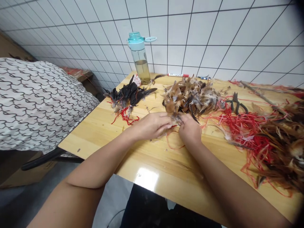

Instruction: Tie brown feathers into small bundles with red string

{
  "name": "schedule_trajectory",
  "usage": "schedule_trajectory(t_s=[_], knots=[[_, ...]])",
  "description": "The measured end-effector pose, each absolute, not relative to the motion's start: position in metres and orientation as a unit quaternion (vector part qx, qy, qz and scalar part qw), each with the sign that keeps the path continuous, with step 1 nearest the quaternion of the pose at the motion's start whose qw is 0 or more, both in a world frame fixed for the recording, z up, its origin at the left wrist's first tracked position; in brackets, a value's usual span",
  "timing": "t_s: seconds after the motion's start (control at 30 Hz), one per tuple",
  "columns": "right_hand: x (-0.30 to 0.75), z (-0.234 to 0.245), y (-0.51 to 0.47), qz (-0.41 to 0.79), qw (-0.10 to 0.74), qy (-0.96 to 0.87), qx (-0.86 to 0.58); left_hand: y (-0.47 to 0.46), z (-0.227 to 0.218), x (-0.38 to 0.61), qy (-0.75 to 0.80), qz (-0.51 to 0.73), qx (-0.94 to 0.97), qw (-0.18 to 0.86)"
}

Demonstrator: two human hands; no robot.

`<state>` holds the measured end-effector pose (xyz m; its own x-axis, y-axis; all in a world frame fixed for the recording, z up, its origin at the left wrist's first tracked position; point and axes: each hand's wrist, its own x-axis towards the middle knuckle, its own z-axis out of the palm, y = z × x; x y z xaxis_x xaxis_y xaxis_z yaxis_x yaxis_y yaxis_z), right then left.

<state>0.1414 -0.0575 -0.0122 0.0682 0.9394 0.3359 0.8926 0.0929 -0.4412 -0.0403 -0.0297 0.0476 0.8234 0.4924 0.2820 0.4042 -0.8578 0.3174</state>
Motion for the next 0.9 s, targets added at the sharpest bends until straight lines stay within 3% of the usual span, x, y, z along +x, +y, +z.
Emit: schedule_trajectory(t_s=[0.2, 0.43, 0.6, 0.77, 0.9], knots=[[0.132, 0.000, -0.068, -0.070, 0.136, -0.772, -0.617, -0.037, 0.051, -0.035, 0.202, 0.215, 0.954, 0.048], [0.125, 0.003, -0.076, -0.038, 0.097, -0.853, -0.512, -0.023, 0.049, -0.043, 0.254, 0.265, 0.929, 0.049], [0.123, 0.003, -0.075, 0.075, 0.162, -0.832, -0.525, -0.005, 0.039, -0.051, 0.317, 0.265, 0.900, 0.136], [0.129, -0.001, -0.063, 0.245, 0.359, -0.743, -0.509, 0.007, 0.023, -0.053, 0.300, 0.266, 0.878, 0.261], [0.135, -0.009, -0.055, 0.373, 0.452, -0.603, -0.541, 0.004, 0.019, -0.045, 0.316, 0.270, 0.880, 0.229]])
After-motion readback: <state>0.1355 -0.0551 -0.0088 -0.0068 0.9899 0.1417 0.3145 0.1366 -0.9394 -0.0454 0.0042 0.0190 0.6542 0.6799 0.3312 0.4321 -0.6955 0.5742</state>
